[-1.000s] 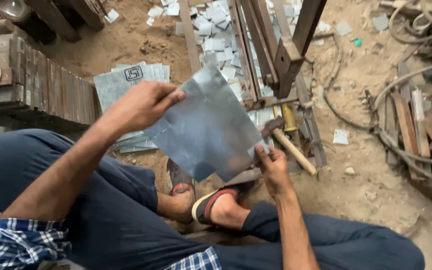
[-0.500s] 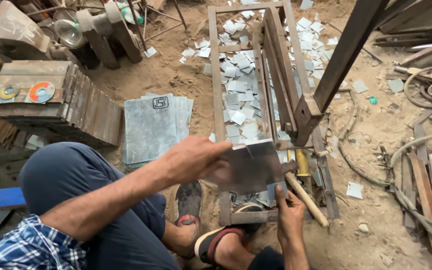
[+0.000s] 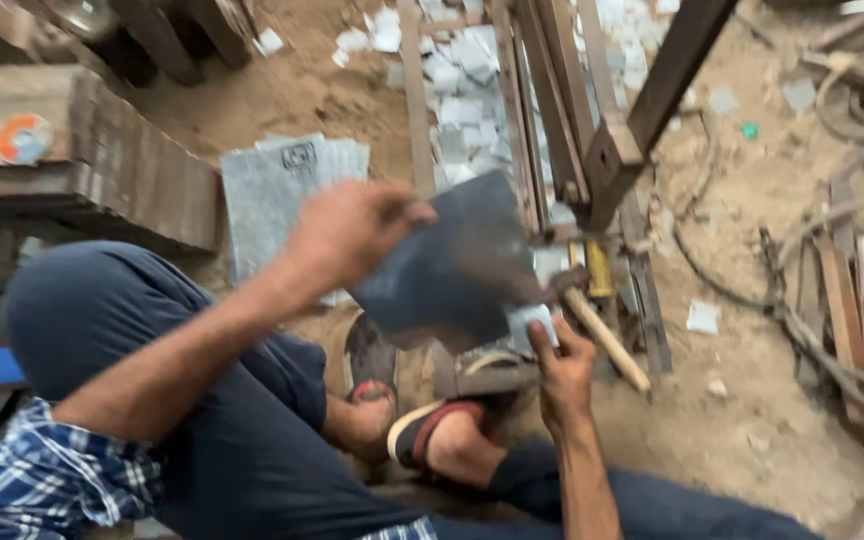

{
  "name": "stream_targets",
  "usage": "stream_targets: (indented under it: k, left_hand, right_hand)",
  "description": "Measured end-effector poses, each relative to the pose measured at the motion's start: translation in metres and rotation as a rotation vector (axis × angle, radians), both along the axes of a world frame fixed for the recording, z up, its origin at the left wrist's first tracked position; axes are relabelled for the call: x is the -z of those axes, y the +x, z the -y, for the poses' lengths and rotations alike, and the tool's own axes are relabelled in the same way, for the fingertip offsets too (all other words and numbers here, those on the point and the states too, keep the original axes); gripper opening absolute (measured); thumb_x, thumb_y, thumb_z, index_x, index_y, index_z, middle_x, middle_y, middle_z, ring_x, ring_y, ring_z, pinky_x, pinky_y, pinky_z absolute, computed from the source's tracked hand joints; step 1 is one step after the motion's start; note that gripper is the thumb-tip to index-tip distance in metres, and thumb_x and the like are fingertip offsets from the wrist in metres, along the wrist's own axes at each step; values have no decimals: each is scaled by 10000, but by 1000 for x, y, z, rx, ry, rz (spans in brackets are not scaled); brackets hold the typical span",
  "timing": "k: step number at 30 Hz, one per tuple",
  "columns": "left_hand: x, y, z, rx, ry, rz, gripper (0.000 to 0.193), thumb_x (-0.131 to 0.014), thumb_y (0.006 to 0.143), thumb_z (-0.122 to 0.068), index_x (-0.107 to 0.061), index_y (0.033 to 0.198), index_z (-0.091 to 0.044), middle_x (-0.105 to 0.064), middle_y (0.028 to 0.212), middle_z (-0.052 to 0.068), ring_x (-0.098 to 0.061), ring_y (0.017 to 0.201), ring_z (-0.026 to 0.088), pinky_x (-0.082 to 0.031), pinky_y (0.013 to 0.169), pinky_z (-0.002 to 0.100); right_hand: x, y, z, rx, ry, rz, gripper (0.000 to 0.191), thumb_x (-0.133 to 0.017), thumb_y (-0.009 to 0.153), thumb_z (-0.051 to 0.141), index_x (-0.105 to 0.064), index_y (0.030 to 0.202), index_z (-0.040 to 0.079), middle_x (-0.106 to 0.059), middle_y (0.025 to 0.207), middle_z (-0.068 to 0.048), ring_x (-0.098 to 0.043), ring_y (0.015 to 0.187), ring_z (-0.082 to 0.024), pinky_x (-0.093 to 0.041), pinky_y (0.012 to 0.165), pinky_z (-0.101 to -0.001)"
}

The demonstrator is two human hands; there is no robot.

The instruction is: The person uses a manual guillotine shear to cut a metal sheet into smaller pieces. They then use a hammer and chisel to further break down the cut pieces into smaller fragments.

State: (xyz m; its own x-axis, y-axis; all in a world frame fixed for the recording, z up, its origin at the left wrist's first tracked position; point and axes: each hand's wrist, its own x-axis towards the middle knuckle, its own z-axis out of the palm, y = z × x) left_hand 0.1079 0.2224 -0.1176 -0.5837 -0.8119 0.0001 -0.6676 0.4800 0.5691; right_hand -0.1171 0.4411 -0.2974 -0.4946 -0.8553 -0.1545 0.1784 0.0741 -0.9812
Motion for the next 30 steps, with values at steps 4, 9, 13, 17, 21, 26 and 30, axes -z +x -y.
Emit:
stream_targets:
  k: [4,9,13,17,21,26,30]
  left_hand:
    - [-6,16,30,21,49,28,450,-673,991,-505,-730,946,-61,-654,688,114,-626,603,256,-495,548,424]
    - [-7,33,36,19,491,52,540,-605,994,-508,-648,743,-32,-459,523,0,-387,480,102,-355,460,374]
    - [-4,30,30,2,309,167,547,-631,1013,-499,-646,777,-6,-488,538,84,-446,490,187,-389,499,415]
    - [-5,24,15,179,2,156,460,-661,1012,-454,-689,875,-15,-594,609,164,-574,573,324,-456,575,480]
    - [-9,15,1,420,-118,123,331,-617,1014,-387,-716,947,-78,-689,672,145,-684,626,329,-528,639,495]
    - [0,-15,-47,736,-236,462,202,-615,950,-248,-657,1039,-71,-675,652,126,-692,605,344,-543,535,476]
    - [7,-23,-94,884,-265,342,190,-622,901,-192,-631,1024,-48,-663,634,126,-694,631,364,-528,548,493]
  right_hand:
    - [-13,17,-10,-160,-125,364,236,-739,974,205,-731,1040,-21,-717,969,-17,-628,869,-102,-505,788,-276]
    - [-36,19,-29,-388,-231,411,240,-713,1022,198,-757,995,-36,-745,1035,-46,-660,926,-100,-526,818,-279]
    - [-33,25,-20,-314,27,299,241,-713,931,253,-766,950,19,-742,919,-5,-640,790,-53,-516,705,-244]
    - [-16,25,-17,-218,108,143,371,-779,975,304,-650,754,36,-488,699,97,-373,643,-9,-276,548,-236]
    - [6,11,-22,-141,153,25,377,-769,933,327,-640,700,60,-478,655,112,-355,615,-12,-253,526,-253]
    - [45,3,-19,81,297,-340,567,-822,958,339,-513,656,-29,-386,632,68,-305,615,-51,-214,517,-289]
    - [63,4,-20,150,290,-312,270,-763,892,239,-669,717,56,-549,597,87,-432,569,-17,-332,488,-265]
